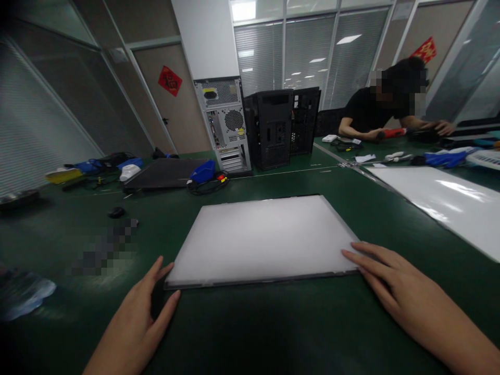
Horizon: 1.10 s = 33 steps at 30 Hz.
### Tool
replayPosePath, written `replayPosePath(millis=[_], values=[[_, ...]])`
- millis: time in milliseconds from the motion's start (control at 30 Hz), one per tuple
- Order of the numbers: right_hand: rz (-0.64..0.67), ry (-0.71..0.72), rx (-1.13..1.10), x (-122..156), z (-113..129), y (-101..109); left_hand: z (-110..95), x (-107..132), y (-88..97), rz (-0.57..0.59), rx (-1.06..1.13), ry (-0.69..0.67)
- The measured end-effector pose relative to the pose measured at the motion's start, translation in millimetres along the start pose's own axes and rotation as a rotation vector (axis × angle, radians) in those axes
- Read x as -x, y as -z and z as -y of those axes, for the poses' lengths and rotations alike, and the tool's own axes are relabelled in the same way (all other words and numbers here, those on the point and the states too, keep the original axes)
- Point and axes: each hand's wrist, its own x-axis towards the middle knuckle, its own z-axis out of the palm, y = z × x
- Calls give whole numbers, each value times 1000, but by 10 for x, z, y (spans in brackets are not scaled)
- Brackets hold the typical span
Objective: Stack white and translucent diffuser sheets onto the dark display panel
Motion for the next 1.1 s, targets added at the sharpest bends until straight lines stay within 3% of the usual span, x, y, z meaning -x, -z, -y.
replayPosePath(millis=[567,1100], values=[[-71,110,38,-69,150,96,-49,17,66,-81,-74,-110],[-38,77,9,-77,123,69,72,-47,70,-84,67,-44]])
